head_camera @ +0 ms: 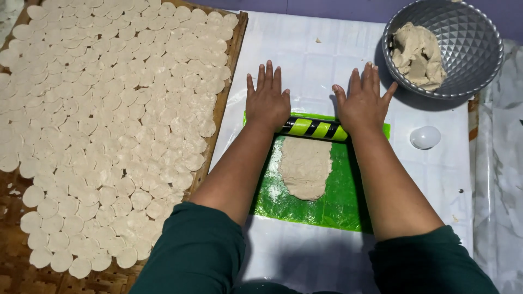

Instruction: The person uses a yellow spatula to transfer small, round dough pieces from a green cutting board to a woven tray. They then use a rolling pin to flatten a larger piece of dough on the green board.

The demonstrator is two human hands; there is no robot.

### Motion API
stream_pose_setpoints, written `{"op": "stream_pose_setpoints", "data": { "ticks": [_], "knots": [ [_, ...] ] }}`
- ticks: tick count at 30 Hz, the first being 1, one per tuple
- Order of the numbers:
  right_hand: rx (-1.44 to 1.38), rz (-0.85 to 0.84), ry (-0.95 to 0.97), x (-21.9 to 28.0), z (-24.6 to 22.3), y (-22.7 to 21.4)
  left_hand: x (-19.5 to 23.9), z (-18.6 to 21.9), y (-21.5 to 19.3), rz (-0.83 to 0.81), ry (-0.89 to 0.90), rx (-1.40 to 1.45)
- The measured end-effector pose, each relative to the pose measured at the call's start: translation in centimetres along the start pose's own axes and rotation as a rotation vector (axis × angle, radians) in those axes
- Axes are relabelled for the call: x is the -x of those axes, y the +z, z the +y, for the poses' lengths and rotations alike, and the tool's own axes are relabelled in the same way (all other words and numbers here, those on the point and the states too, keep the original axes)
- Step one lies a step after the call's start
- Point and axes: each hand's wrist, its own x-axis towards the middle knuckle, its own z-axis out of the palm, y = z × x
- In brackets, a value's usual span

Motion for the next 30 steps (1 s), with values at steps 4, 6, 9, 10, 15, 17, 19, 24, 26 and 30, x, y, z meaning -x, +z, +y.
{"op": "stream_pose_setpoints", "data": {
  "ticks": [4,6,9,10,15,17,19,24,26,30],
  "knots": [
    [-0.005,0.053,-0.061,1.4,0.4,0.6,2.2,-0.3,0.5,0.093,0.044,-0.012],
    [-0.004,0.033,-0.09,3.0,0.9,1.6,4.7,-0.3,0.4,0.079,0.041,0.009],
    [-0.021,0.04,-0.046,6.7,1.3,2.5,8.6,-0.5,1.2,0.077,0.054,-0.016],
    [-0.018,0.042,-0.047,7.9,1.4,2.7,9.5,-0.7,1.8,0.079,0.054,-0.012],
    [-0.002,0.166,-0.093,14.1,1.6,3.6,14.6,-1.7,4.5,0.448,0.236,0.199],
    [-0.01,0.091,-0.093,14.6,2.1,3.3,15.3,-2.0,5.0,0.401,0.221,0.17],
    [-0.022,0.028,-0.094,13.4,1.9,1.7,14.8,-1.7,3.0,0.365,0.21,0.137],
    [-0.093,-0.092,0.148,7.4,1.6,-1.0,9.4,-0.1,-2.5,0.185,-0.027,0.13],
    [-0.057,-0.078,0.12,6.9,2.2,0.8,8.2,-0.2,-0.1,0.229,0.008,0.144],
    [-0.011,-0.053,0.049,7.7,1.6,0.8,7.6,0.3,-0.1,0.097,-0.004,0.003]
  ]
}}
